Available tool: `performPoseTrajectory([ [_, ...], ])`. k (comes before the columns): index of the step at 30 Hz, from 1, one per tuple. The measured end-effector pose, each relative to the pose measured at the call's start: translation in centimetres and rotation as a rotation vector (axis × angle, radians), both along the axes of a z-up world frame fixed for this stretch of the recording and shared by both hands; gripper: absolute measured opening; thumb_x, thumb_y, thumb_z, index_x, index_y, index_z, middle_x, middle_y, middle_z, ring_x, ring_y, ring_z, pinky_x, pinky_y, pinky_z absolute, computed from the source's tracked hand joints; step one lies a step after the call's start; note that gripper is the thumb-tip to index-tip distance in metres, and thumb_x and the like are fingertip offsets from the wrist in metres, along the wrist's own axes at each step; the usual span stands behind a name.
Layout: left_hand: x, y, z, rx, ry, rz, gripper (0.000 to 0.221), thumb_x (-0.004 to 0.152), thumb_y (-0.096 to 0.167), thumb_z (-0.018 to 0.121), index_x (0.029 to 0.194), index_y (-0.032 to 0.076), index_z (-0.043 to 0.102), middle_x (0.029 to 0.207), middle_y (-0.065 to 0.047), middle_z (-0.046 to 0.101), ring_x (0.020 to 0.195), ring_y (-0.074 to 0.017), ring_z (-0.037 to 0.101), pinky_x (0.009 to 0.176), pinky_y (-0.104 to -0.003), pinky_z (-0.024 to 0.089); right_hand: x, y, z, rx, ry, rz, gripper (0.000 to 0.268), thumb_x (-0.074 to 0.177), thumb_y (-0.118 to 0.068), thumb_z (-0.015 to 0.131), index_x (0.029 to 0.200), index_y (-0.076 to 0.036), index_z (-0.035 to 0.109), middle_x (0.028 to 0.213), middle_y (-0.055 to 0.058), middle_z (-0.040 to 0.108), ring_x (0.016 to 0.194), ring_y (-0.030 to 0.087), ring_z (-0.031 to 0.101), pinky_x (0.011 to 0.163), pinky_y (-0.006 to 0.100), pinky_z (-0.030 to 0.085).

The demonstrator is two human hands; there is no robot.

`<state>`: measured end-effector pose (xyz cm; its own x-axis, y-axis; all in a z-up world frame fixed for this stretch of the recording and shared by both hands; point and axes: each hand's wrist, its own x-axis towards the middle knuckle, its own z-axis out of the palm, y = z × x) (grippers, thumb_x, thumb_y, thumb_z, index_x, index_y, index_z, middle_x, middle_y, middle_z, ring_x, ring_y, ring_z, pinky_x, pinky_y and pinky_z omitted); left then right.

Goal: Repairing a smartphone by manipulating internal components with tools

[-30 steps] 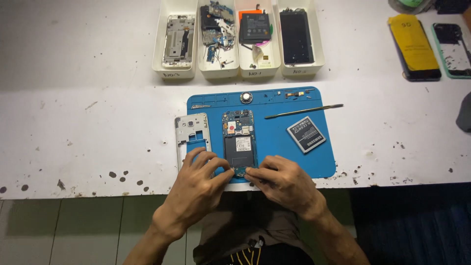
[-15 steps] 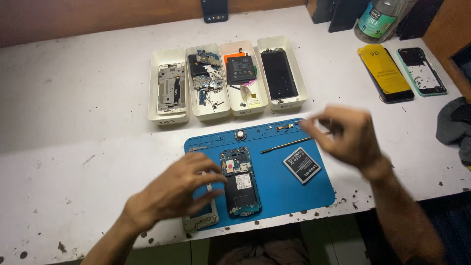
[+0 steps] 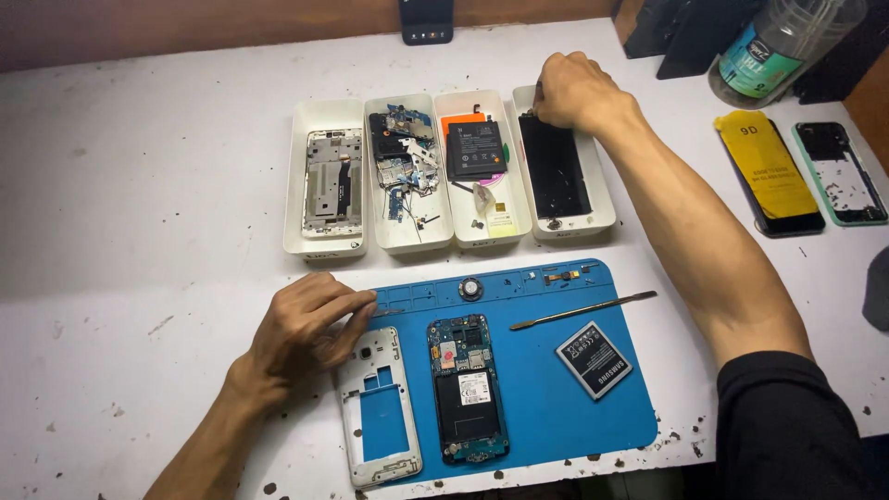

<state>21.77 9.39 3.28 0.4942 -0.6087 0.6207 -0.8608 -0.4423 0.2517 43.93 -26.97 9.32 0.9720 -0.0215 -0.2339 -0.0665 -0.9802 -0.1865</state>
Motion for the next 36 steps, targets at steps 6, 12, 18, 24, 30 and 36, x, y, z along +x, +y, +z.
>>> performPoseTrajectory([
  [6,0.0,0.1,0.1,0.032,-0.029,0.009,0.009,0.091,0.007,0.075,0.097,0.0,0.073,0.082,-0.012,0.072,0.065,-0.0229,0.064,0.06,-0.033,0.055,-1.2,-0.7,-0.4,-0.009,-0.068,0.159,0.025,0.095,-0.009,0.052,0.091,0.006,0.072,0.098,0.031,0.071,0.085,0.053,0.067,0.075,0.058,0.053],
  [12,-0.2,0.2,0.5,0.026,-0.07,0.002,0.007,0.091,0.003,0.074,0.096,-0.001,0.073,0.08,-0.013,0.071,0.063,-0.0231,0.063,0.059,-0.033,0.054,-6.9,-3.8,3.1,0.684,0.018,0.075,0.023,0.113,-0.031,0.054,0.11,-0.01,0.062,0.068,-0.003,0.035,0.055,0.008,0.031,0.046,0.026,0.027],
  [18,-0.9,-0.3,0.7,0.031,-0.03,0.001,0.006,0.093,0.004,0.073,0.095,-0.001,0.073,0.081,-0.013,0.071,0.066,-0.0242,0.066,0.062,-0.035,0.057,-12.0,-4.9,1.1,1.171,0.06,0.229,0.016,0.106,-0.022,0.063,0.102,-0.007,0.064,0.066,-0.008,0.046,0.049,0.001,0.028,0.042,0.018,0.021],
  [24,-1.4,-0.8,0.2,0.035,-0.05,-0.004,0.007,0.096,0.004,0.076,0.098,-0.002,0.074,0.085,-0.015,0.074,0.069,-0.0256,0.067,0.064,-0.036,0.057,-16.6,-2.7,0.3,0.721,-0.27,0.413,0.019,0.104,-0.007,0.072,0.119,-0.002,0.062,0.119,0.012,0.065,0.113,0.021,0.062,0.09,0.032,0.058],
  [30,-1.6,-0.9,0.4,0.048,-0.088,0.028,0.006,0.095,0.005,0.076,0.099,0.0,0.075,0.088,-0.015,0.074,0.073,-0.0252,0.07,0.067,-0.035,0.059,-15.0,-1.4,0.3,0.37,-0.575,0.442,0.014,0.103,-0.01,0.072,0.112,-0.005,0.081,0.101,0.007,0.077,0.095,0.02,0.07,0.074,0.035,0.052],
  [36,-1.3,-0.6,0.1,0.086,-0.09,0.059,0.011,0.095,0.009,0.075,0.103,0.001,0.075,0.09,-0.016,0.075,0.075,-0.0266,0.072,0.069,-0.037,0.061,-8.7,-2.2,0.3,0.189,-0.52,0.29,0.016,0.104,-0.013,0.071,0.116,-0.005,0.079,0.119,0.016,0.071,0.112,0.037,0.056,0.081,0.053,0.048],
])
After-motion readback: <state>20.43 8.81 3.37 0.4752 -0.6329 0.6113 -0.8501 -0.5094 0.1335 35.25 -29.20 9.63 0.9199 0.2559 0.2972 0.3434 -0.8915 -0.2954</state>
